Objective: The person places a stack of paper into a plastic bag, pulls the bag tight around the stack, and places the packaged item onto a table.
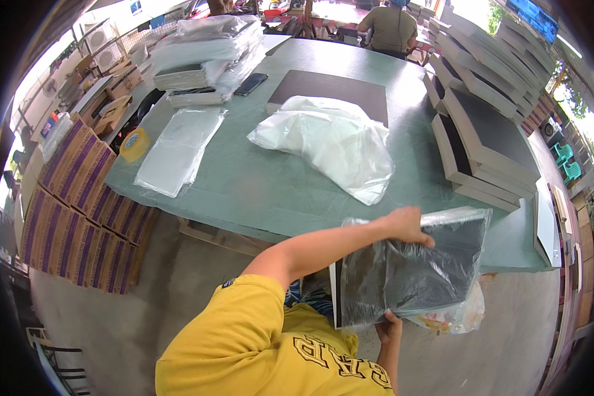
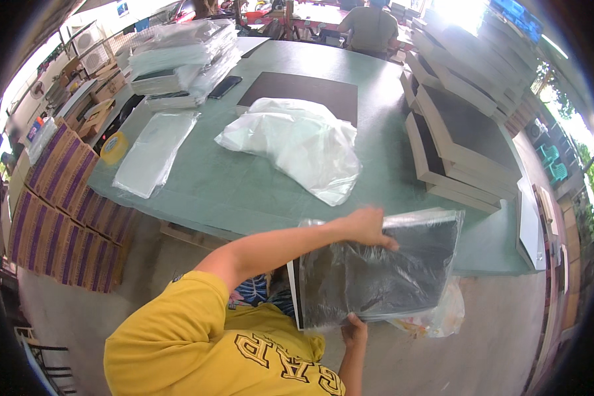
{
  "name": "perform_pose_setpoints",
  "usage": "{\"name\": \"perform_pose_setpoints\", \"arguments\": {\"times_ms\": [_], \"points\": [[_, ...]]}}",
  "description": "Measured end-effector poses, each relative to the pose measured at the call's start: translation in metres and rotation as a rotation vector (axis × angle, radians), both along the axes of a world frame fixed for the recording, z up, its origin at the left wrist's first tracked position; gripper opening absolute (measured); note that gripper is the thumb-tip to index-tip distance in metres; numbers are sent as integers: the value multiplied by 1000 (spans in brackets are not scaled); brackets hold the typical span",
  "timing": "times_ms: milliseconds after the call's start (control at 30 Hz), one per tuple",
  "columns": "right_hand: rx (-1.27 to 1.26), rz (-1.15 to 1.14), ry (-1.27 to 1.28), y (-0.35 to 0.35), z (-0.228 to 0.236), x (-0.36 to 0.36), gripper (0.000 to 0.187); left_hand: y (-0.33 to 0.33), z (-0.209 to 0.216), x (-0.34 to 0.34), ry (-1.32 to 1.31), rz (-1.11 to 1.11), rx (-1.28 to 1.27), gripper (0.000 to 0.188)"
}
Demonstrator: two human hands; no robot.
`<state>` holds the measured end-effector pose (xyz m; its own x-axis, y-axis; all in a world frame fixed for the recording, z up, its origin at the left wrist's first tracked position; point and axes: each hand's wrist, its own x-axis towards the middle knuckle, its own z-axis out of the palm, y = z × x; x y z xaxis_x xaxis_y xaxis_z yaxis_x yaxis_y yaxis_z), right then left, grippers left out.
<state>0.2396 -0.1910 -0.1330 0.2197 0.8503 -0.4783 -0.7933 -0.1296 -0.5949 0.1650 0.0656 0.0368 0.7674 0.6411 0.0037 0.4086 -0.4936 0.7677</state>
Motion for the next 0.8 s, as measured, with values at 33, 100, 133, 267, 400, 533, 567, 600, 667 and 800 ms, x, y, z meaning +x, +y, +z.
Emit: {"name": "perform_pose_setpoints", "arguments": {"times_ms": [33,100,133,267,400,533,567,600,667,800], "points": [[-1,7,14,-9,-6,-5,65,-12,9,-15,98,-51,-141,69],[-119,-12,131,-29,-21,-19,79,-30,-22,-34,88,-63,-76,71],[-105,-12,114,-31,-20,-29,79,-33,-26,-42,74,-69,-37,72],[-85,31,-69,-36,-16,-41,82,-32,-8,-78,41,-61,-92,74],[-60,157,-555,17,38,-51,78,-20,17,-177,-240,180,-9,76],[-382,662,-1250,96,94,-25,55,-18,32,-264,-397,442,31,79],[-262,569,-1393,107,116,-38,46,-18,29,-274,-470,459,64,80],[-177,493,-1196,112,154,-57,49,-17,17,-269,-556,452,76,81],[120,438,-1168,114,155,-51,58,-20,7,-269,-644,414,79,82],[181,626,-1326,116,138,-71,49,-44,-12,-306,-638,454,-74,83]]}}
